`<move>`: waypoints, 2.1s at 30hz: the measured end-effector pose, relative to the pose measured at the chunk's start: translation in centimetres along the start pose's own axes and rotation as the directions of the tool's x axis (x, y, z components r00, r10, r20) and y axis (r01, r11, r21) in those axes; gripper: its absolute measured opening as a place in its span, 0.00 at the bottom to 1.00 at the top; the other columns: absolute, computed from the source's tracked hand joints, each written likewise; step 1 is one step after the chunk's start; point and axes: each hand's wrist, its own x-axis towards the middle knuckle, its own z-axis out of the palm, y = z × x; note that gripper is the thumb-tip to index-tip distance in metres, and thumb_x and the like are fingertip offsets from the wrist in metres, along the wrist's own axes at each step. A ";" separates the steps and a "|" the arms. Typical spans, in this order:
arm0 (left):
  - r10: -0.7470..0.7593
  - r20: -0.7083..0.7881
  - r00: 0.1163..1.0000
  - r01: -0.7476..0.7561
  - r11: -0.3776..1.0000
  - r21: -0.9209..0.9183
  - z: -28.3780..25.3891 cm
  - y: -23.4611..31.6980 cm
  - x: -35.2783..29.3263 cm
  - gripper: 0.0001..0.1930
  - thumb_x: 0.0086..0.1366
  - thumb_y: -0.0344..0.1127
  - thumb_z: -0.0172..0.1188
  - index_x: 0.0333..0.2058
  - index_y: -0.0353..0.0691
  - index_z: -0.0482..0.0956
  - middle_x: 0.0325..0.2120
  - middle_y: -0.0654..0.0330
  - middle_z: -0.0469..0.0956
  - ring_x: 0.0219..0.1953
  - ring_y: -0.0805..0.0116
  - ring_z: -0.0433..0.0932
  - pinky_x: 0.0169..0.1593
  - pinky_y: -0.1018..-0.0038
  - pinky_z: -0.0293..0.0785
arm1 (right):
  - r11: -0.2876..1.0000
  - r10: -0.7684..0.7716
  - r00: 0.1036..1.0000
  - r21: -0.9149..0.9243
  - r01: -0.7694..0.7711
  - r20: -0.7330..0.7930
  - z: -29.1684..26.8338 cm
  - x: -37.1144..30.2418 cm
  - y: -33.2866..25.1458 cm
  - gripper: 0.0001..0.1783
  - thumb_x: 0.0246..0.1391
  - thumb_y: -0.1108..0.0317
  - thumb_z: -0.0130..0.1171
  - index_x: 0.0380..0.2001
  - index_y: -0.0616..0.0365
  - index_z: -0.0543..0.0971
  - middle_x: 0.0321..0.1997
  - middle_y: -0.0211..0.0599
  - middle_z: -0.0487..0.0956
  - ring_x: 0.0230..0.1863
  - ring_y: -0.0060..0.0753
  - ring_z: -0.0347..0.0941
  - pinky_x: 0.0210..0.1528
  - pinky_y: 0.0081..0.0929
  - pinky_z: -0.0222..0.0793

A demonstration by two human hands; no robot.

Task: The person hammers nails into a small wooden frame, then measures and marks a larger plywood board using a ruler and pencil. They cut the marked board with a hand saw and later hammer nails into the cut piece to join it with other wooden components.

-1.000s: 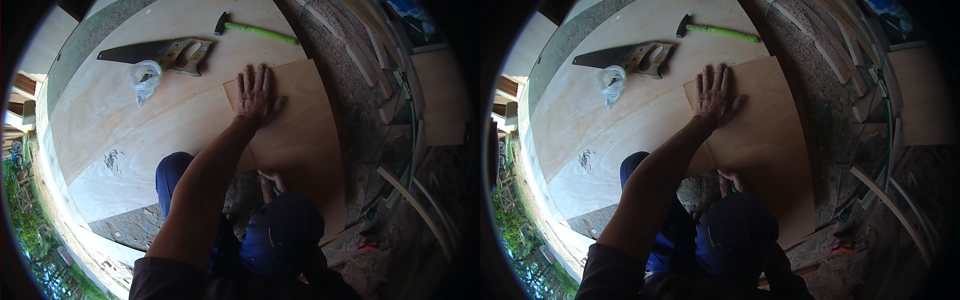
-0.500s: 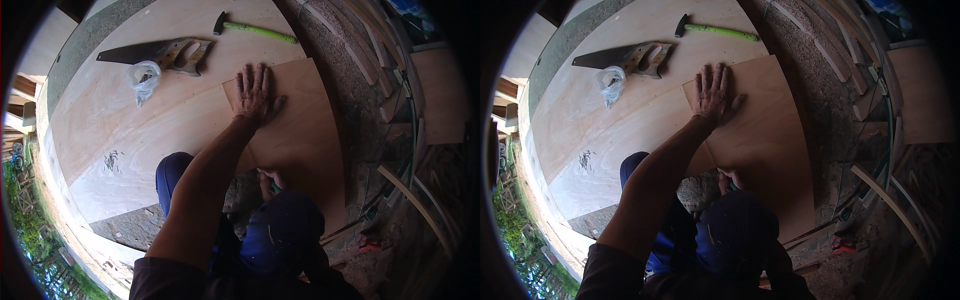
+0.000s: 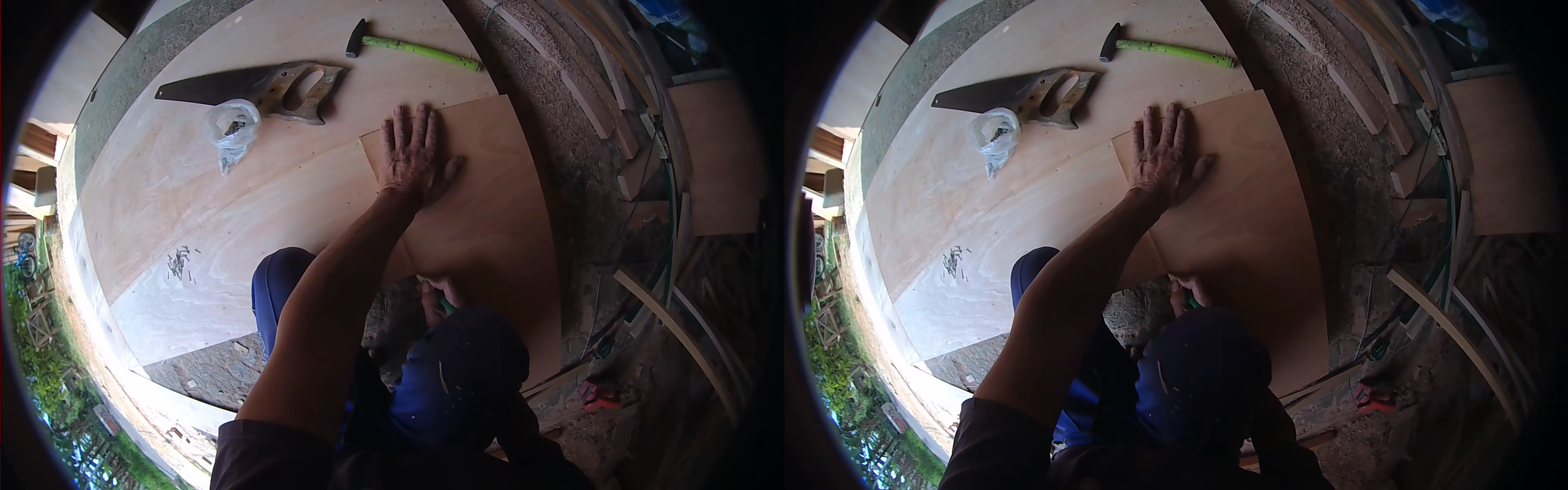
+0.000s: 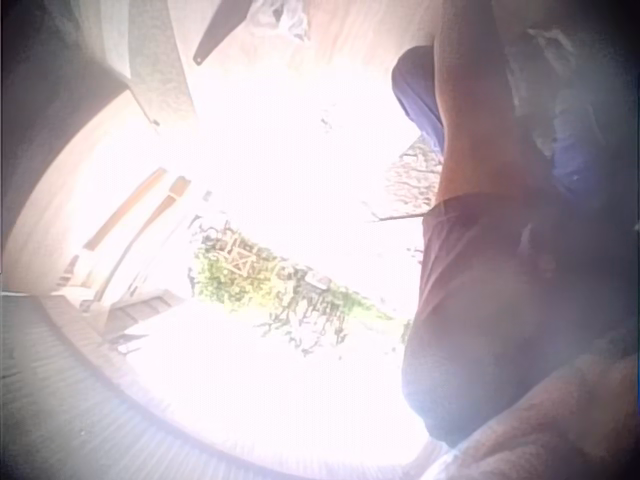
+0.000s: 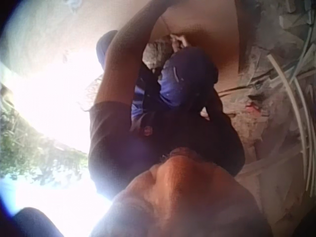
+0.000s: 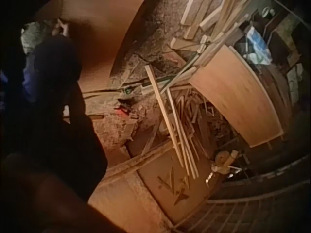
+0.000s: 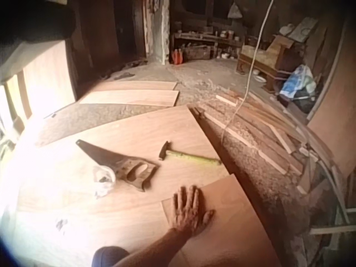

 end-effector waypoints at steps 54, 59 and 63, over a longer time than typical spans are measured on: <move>-0.636 0.333 0.696 0.389 -0.055 -0.920 -7.8 -6.7 -5.3 0.27 0.76 0.53 0.49 0.56 0.31 0.74 0.44 0.51 0.79 0.42 0.58 0.79 0.45 0.61 0.80 | 0.887 -0.459 0.537 -0.333 0.318 -0.708 -29.1 9.3 6.3 0.23 0.55 0.80 0.60 0.55 0.54 0.76 0.49 0.46 0.78 0.50 0.48 0.78 0.49 0.38 0.75; -0.562 0.323 0.761 0.350 -0.064 -0.935 -5.8 -12.3 -5.1 0.30 0.75 0.55 0.48 0.56 0.30 0.74 0.48 0.48 0.78 0.46 0.54 0.79 0.48 0.58 0.79 | 0.948 -0.316 0.673 -0.202 0.244 -0.669 -27.0 8.7 9.4 0.20 0.60 0.76 0.58 0.56 0.58 0.75 0.46 0.42 0.77 0.45 0.35 0.79 0.43 0.30 0.73; -0.607 0.409 0.682 0.460 -0.079 -0.884 -4.4 -7.4 -6.1 0.31 0.76 0.55 0.48 0.57 0.27 0.73 0.51 0.47 0.77 0.48 0.53 0.78 0.50 0.57 0.79 | 0.747 -0.121 0.665 0.373 0.550 -0.737 -28.0 7.0 14.1 0.18 0.65 0.66 0.56 0.55 0.59 0.76 0.40 0.38 0.78 0.40 0.29 0.78 0.39 0.29 0.71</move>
